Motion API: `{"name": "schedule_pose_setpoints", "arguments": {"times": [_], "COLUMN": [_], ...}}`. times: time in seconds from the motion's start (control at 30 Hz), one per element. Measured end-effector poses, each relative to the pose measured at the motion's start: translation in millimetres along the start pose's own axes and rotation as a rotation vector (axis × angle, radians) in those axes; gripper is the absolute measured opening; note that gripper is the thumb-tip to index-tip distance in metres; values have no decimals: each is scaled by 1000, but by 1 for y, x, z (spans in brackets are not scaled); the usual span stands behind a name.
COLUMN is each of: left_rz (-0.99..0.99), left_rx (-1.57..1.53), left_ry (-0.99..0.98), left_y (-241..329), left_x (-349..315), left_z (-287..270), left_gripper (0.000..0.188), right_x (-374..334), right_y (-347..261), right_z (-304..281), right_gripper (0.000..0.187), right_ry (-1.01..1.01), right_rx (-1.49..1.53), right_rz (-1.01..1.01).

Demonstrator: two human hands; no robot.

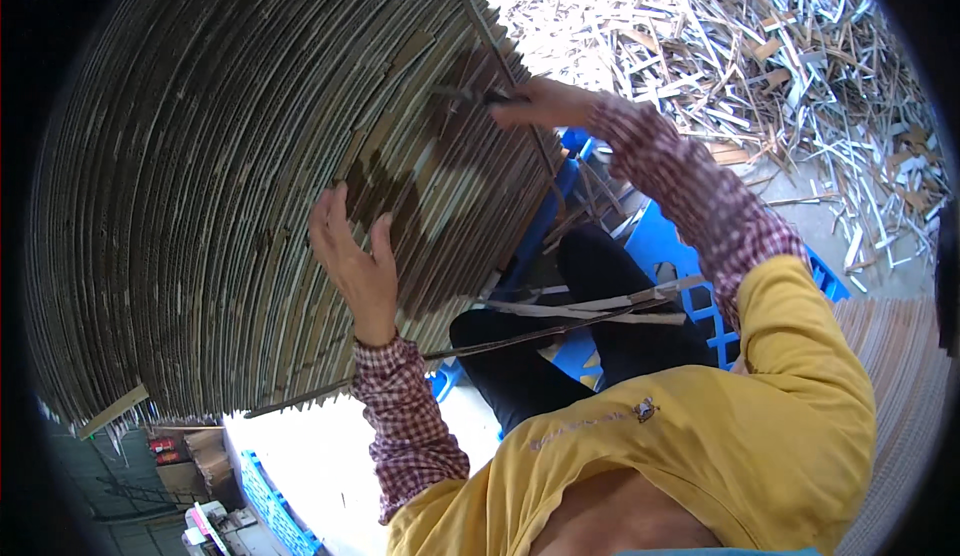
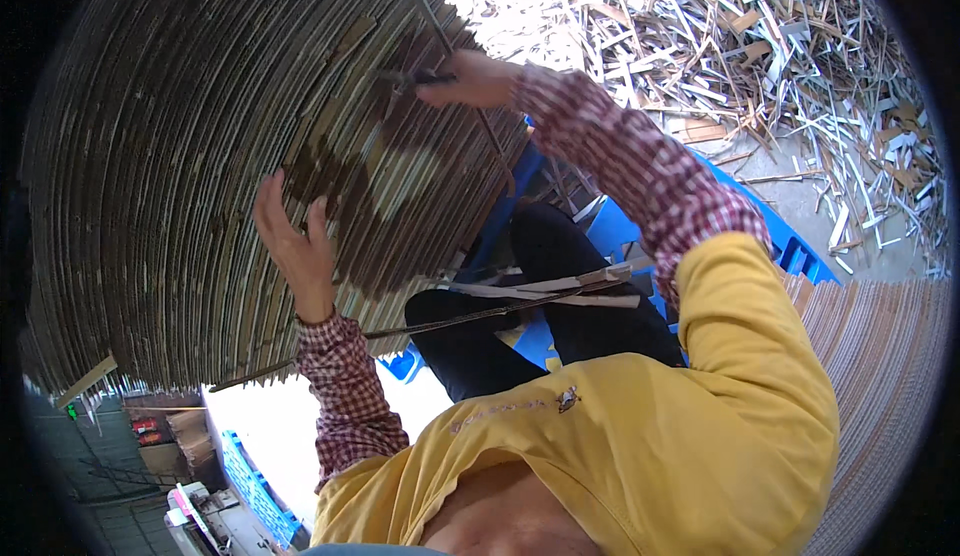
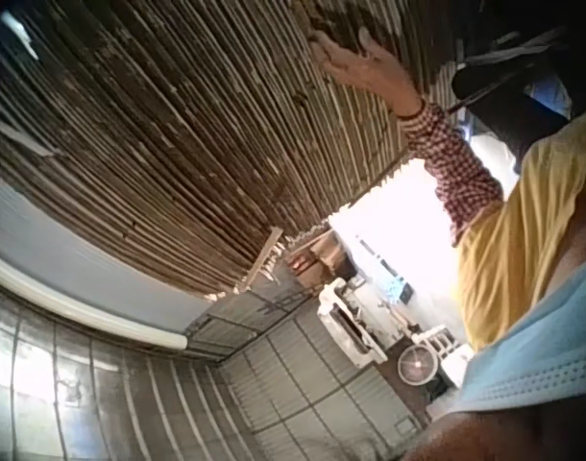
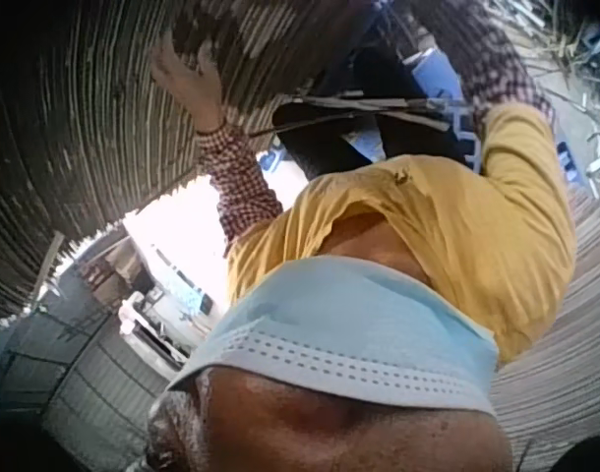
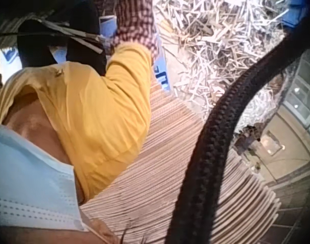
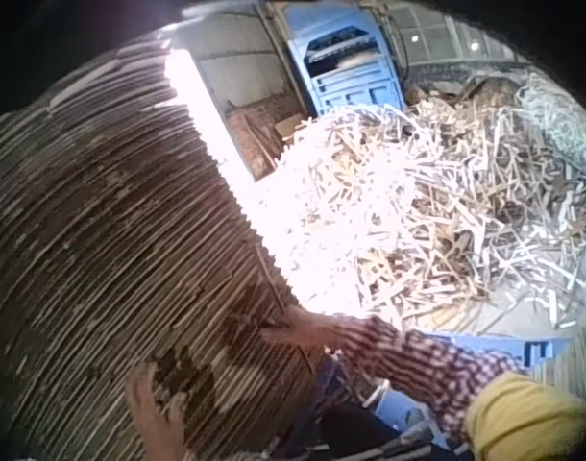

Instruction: Trimming the edges of a large stack of cardboard sheets using scissors.

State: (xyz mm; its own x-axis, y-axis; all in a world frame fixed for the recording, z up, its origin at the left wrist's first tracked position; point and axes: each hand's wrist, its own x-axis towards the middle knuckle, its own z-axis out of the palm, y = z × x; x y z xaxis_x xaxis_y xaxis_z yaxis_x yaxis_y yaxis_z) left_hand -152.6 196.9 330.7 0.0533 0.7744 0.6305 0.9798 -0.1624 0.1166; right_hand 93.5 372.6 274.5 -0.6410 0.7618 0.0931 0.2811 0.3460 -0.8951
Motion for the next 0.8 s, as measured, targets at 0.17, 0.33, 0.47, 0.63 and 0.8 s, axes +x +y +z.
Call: {"name": "schedule_pose_setpoints", "arguments": {"times": [0.17, 0.33, 0.47, 0.63, 0.8], "left_rz": [52, -5, 147, 196, 269], "left_rx": [-10, 28, 306, 613, 631], "left_ry": [65, 42, -78, 55, 169], "left_y": [0, -21, -23, -35, -37], "left_x": [-19, -12, 35, 72, 92], "left_z": [15, 12, 32, 67, 81], "left_gripper": [47, 56, 72, 57, 14], "right_x": [71, 19, -63, -77, -63], "right_y": [-8, 10, 27, 2, 15], "right_z": [-34, 34, 57, 9, -47], "right_gripper": [55, 47, 42, 41, 43], "right_ry": [125, 278, 314, -254, -15], "right_rx": [-70, 66, -4, 281, 220], "right_rz": [42, 114, -482, 81, -20]}}
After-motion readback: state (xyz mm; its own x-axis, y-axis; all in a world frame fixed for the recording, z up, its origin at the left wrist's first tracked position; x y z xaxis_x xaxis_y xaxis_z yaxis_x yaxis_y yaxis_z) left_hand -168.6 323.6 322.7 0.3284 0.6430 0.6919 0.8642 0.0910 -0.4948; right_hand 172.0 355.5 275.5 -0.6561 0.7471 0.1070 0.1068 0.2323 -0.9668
